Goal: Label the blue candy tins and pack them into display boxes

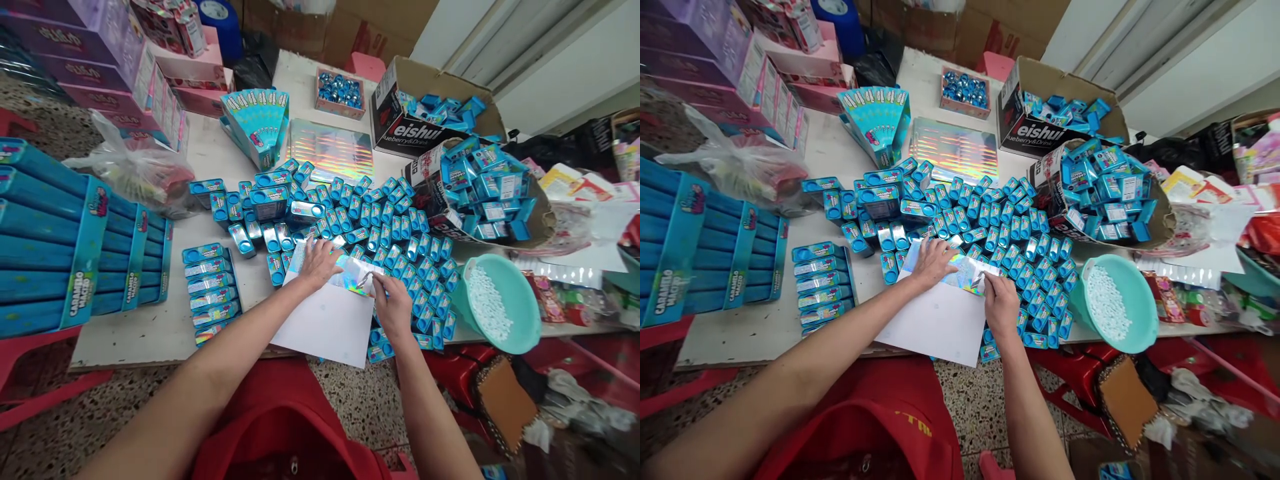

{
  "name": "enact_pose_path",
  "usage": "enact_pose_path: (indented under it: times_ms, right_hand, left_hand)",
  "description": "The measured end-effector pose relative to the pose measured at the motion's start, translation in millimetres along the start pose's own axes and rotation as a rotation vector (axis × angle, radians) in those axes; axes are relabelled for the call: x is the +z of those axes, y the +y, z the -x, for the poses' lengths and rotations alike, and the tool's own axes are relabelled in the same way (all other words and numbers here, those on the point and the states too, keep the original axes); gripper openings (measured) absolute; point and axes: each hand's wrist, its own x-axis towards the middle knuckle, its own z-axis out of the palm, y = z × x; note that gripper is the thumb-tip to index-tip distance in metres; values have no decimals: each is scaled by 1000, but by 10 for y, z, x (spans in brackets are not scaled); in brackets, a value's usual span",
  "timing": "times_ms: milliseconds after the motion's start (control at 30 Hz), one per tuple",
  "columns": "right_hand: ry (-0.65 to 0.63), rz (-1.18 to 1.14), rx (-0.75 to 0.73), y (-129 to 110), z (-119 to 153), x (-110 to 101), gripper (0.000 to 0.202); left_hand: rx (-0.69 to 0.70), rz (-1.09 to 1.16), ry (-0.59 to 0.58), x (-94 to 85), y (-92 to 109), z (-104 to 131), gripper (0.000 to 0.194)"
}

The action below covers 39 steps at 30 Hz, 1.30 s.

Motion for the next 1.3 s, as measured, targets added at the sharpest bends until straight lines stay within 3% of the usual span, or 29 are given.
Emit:
enact_pose_path:
  times_ms: [167,267,500,667,933,1100,1167,1300]
  right_hand:
    - [23,-104,152,89,-84,55,28]
    - [2,-150,165,98,-147,23,27]
    - [-90,-50,297,327,-310,150,33]
    - [-79,-35,287,467,-331,303,35]
    - [-96,-158,332,448,-224,222,37]
    - [22,-125,381,445,-223,231,65]
    - [64,-92,354,447,-233,188,71]
    - [128,36,127,346,-253,92,43]
  left_hand:
    - [-21,19,-8,13,1,-1,39]
    - [-29,28,-11,12,5,-4,39]
    - [-16,10,6,0,6,3,39]
    - [-15,12,-1,-9,12,7,40]
    - [-20,9,-17,-32,20,13,40]
    - [-30,7,-28,-32,22,5,40]
    - [-28,10,-20,-24,18,6,40]
    - [-5,9,7,-10,4,19,39]
